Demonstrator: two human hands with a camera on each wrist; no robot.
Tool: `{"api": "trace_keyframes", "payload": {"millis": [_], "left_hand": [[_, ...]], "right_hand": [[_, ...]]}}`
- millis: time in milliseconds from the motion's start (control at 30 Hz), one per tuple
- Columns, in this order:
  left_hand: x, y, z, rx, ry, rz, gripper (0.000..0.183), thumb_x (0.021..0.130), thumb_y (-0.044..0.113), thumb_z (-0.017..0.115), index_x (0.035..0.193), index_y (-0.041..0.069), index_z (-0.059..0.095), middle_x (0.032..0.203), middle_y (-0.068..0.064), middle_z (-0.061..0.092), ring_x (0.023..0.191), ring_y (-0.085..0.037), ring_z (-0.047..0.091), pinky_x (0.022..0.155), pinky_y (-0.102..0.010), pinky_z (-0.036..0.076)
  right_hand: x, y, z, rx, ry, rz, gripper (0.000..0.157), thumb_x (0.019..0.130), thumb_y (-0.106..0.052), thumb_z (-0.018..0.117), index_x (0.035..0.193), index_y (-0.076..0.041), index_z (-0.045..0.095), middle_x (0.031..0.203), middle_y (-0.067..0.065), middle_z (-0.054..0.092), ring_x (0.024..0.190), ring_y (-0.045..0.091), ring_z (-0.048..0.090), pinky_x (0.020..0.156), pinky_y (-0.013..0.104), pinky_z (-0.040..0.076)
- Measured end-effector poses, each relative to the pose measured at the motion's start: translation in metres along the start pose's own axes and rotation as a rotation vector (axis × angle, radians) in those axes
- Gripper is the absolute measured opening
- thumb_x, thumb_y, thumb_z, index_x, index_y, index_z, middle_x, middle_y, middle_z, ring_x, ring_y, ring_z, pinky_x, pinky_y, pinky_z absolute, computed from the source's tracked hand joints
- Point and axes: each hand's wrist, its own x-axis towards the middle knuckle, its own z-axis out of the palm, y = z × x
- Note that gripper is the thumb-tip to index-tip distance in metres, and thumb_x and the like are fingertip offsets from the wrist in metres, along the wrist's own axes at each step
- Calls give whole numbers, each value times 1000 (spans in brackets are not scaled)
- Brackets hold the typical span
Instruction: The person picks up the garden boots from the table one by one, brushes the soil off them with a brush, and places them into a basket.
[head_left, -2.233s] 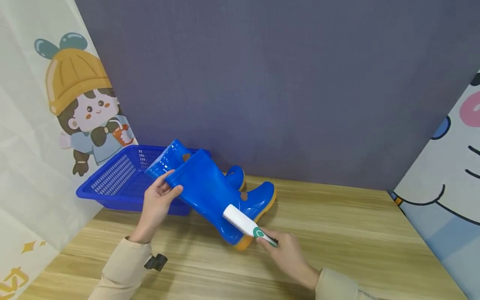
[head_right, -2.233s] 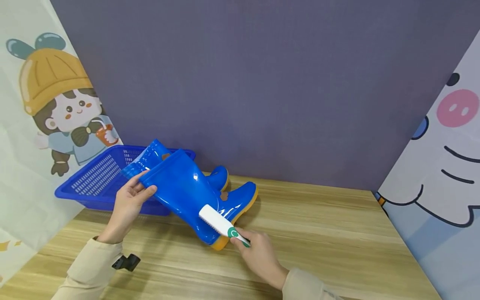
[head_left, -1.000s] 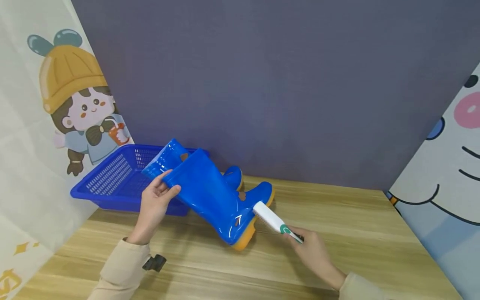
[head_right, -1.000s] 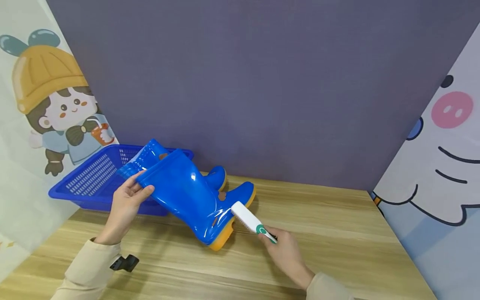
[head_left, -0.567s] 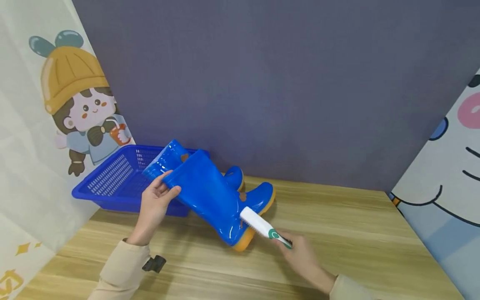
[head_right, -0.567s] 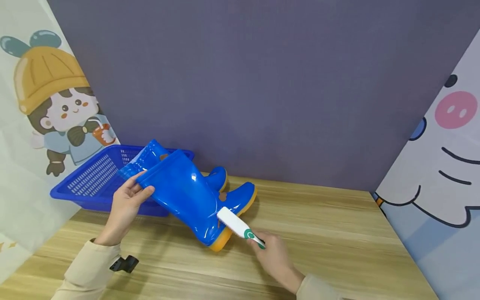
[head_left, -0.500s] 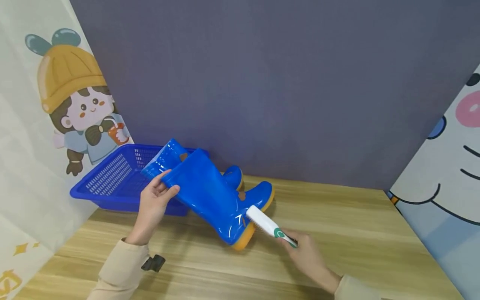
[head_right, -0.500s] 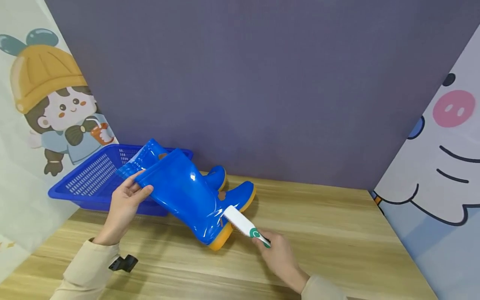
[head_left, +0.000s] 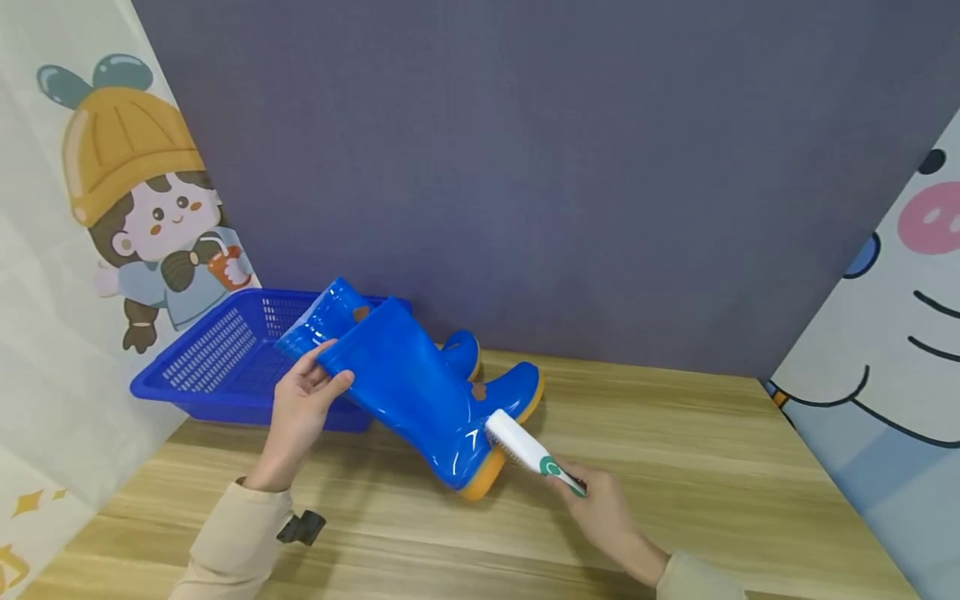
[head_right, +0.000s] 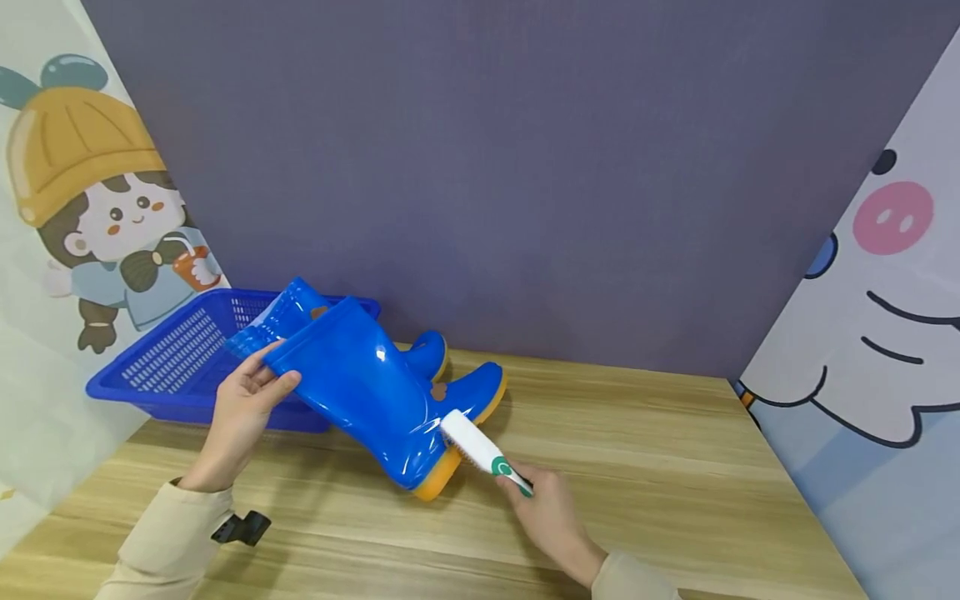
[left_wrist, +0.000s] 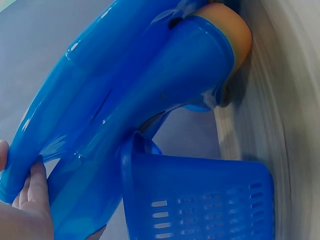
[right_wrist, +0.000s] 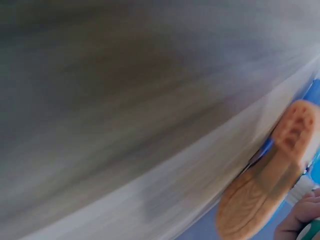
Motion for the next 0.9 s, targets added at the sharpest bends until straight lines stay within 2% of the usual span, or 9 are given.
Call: {"api": "trace_keyframes", "payload": {"millis": [100, 200, 333, 400, 467, 567, 700, 800, 900], "left_hand": [[1, 1, -1, 17, 5, 7, 61, 90, 31, 59, 141, 11, 33, 133, -18, 48, 103, 7, 53, 84, -8, 42], [1, 2, -1, 20, 9, -3, 61, 89, 31, 59, 142, 13, 33, 133, -18, 48, 103, 6, 53, 87, -10, 43], [0, 3, -1, 22, -2, -36, 62, 89, 33, 59, 142, 14, 32, 136, -17, 46, 110, -1, 52, 97, -24, 41], [-1, 3, 0, 23, -6, -47, 62, 89, 33, 59, 142, 14, 32, 137, -16, 45, 111, -2, 52, 98, -26, 41], [-1, 3, 0, 21, -7, -48, 62, 89, 33, 59, 142, 14, 32, 136, -16, 46, 108, 2, 52, 96, -21, 42], [-2, 2, 1, 9, -7, -41, 62, 89, 32, 59, 142, 13, 33, 136, -17, 46, 104, 6, 52, 89, -12, 42], [-3, 1, 1, -3, -5, -28, 62, 89, 31, 59, 142, 12, 32, 137, -17, 44, 115, -5, 52, 89, -10, 42], [-3, 0, 0, 0, -3, -24, 62, 89, 32, 58, 142, 12, 32, 138, -16, 43, 121, -16, 48, 90, -11, 41], [-3, -1, 0, 7, -1, -23, 62, 90, 32, 58, 142, 12, 32, 138, -16, 44, 118, -11, 50, 89, -10, 41]], "right_hand": [[3, 7, -9, -1, 25, 53, 26, 78, -11, 72, 102, -2, 69, 94, 11, 70, 60, 1, 51, 53, 19, 45], [6, 7, -14, -18, 21, 70, 28, 79, -12, 71, 105, -1, 68, 95, 12, 70, 51, 1, 42, 47, 19, 40], [8, -1, -11, -50, 16, 25, 28, 77, -15, 73, 104, -5, 70, 92, 8, 71, 51, 0, 42, 46, 19, 40], [7, -4, -7, -57, 6, 0, 28, 76, -15, 74, 102, -6, 70, 90, 7, 71, 54, 0, 45, 48, 18, 41], [6, -2, -5, -49, -11, 3, 27, 76, -14, 73, 102, -6, 70, 92, 7, 71, 59, 0, 49, 52, 18, 43], [7, 4, -6, -24, -42, 74, 28, 78, -14, 72, 105, -5, 69, 96, 9, 70, 55, 1, 46, 49, 18, 42], [11, 12, -15, -13, -51, 138, 31, 81, -13, 69, 110, -2, 66, 100, 13, 69, 47, 4, 38, 43, 20, 38], [13, 13, -20, -8, -20, 133, 31, 81, -12, 69, 109, 0, 65, 99, 15, 68, 49, 4, 42, 44, 20, 40], [14, 11, -21, 5, -3, 133, 30, 80, -13, 71, 107, -2, 67, 95, 13, 69, 51, 5, 44, 44, 20, 40]]}}
